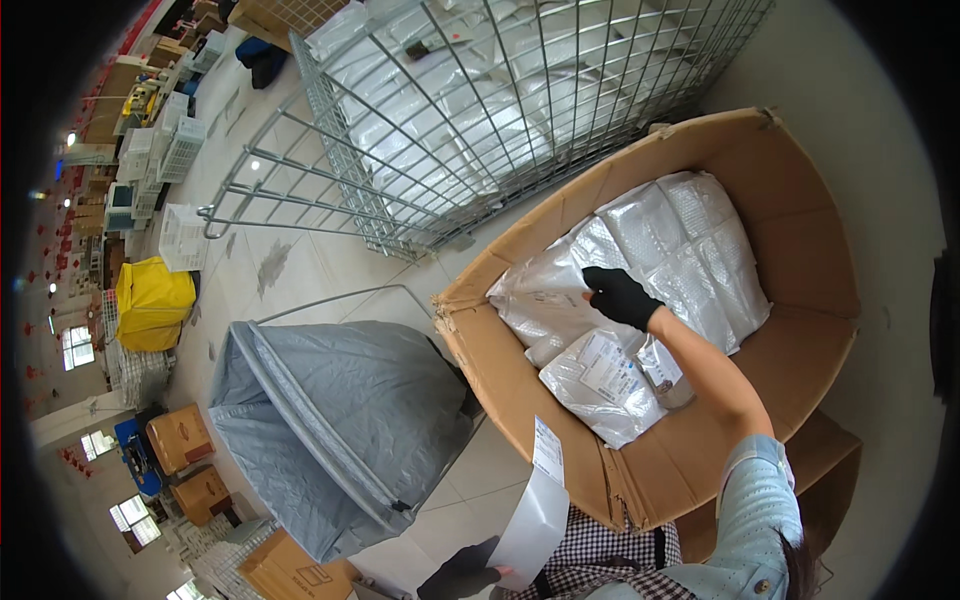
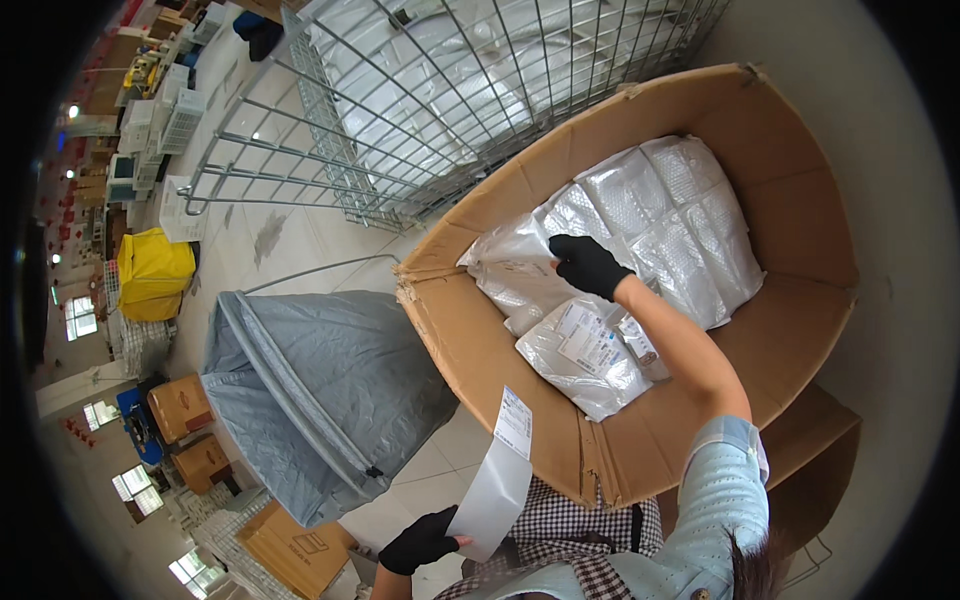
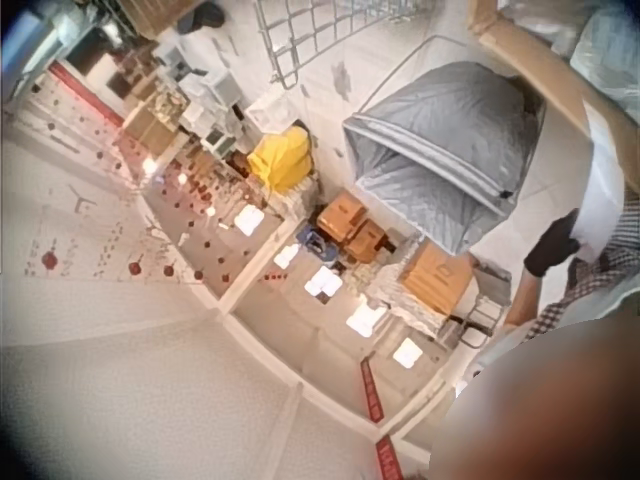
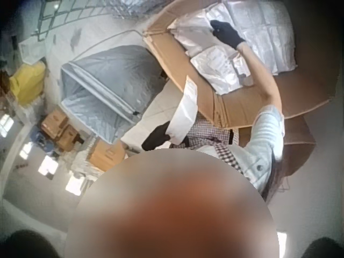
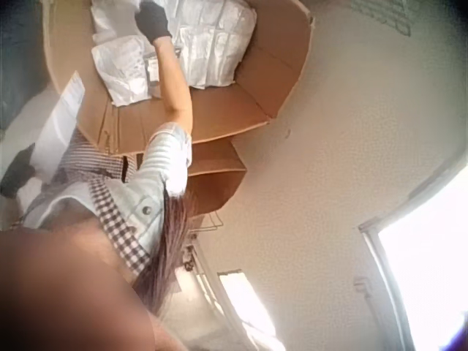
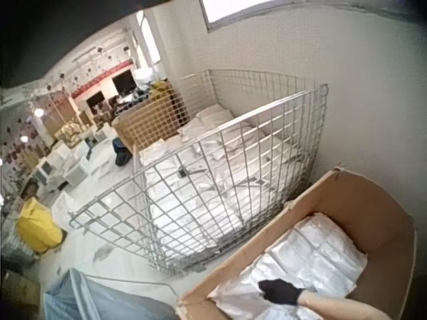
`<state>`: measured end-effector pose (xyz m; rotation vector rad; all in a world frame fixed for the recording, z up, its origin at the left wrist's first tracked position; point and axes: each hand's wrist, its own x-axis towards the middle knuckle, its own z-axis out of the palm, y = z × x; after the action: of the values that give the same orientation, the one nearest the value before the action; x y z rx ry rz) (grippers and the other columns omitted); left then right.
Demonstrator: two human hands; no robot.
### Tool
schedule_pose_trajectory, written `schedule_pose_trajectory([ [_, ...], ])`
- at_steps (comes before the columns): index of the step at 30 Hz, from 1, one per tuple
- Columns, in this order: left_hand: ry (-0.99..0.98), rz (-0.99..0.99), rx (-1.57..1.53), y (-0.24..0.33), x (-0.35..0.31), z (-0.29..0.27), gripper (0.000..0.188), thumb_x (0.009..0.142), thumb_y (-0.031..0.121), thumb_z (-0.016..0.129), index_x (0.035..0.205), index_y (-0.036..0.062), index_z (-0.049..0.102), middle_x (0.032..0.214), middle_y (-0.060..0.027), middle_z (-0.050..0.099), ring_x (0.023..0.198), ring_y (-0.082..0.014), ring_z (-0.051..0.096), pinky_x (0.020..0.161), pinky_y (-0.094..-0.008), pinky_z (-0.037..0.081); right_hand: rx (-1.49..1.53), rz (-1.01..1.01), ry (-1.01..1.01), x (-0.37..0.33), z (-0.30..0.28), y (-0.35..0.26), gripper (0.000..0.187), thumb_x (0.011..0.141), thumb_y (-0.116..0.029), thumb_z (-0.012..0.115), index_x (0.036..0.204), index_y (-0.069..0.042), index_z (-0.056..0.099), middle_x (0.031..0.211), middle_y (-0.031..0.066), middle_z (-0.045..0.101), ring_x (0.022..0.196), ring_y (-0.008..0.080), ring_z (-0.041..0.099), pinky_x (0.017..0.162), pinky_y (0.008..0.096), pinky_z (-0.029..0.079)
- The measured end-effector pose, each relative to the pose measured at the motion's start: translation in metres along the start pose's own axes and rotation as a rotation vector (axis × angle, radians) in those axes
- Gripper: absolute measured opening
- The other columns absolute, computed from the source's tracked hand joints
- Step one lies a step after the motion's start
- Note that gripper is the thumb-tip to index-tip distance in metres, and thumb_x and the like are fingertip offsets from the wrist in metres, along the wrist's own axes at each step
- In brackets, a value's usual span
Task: Sort and move packages from a large bin to a processing area.
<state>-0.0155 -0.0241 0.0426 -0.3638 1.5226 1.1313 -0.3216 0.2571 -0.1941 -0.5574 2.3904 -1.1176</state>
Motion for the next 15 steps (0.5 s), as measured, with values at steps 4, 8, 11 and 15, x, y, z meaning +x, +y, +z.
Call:
schedule_pose_trajectory([
  [4,0.079,0.187,0.072,0.013,-0.005,0.001,0.08,0.079,0.012,0.058,0.139,0.0068,0.005,0.131,-0.0184,0.037,0.115,-0.0259,0.043,0.093,-0.0318,0.035,0.232,-0.102,0.164,-0.055,-0.092,-0.086,0.027,0.078,-0.008,0.057,0.104,0.0,0.055,0.082,0.0143,0.06,0.073,0.0154,0.056,0.068,0.0291,0.045],
  [8,0.265,0.569,0.233,0.069,-0.001,-0.005,0.08,0.077,0.01,0.057,0.139,0.0095,0.007,0.117,-0.0224,0.049,0.101,-0.029,0.053,0.087,-0.0325,0.039,0.572,0.151,0.129,-0.104,-0.176,-0.168,0.029,0.081,-0.016,0.059,0.105,0.0,0.055,0.086,0.0016,0.058,0.076,0.0068,0.05,0.069,0.0228,0.041],
  [11,0.157,0.594,0.288,0.118,-0.013,-0.008,0.082,0.073,0.009,0.056,0.14,0.0156,0.009,0.065,-0.0206,0.053,0.059,-0.0299,0.056,0.064,-0.0339,0.043,0.645,0.211,0.152,-0.125,-0.188,-0.212,0.031,0.08,-0.016,0.059,0.107,-0.001,0.055,0.092,0.0008,0.058,0.081,0.0064,0.05,0.072,0.0219,0.041],
  [15,0.166,0.607,0.343,0.152,-0.043,-0.003,0.081,0.072,0.008,0.055,0.14,0.0161,0.012,0.062,-0.017,0.053,0.058,-0.0267,0.057,0.061,-0.031,0.044,0.767,0.228,0.144,-0.142,-0.189,-0.264,0.032,0.08,-0.015,0.059,0.107,0.0,0.054,0.093,0.0026,0.059,0.083,0.0079,0.053,0.076,0.0227,0.042],
])
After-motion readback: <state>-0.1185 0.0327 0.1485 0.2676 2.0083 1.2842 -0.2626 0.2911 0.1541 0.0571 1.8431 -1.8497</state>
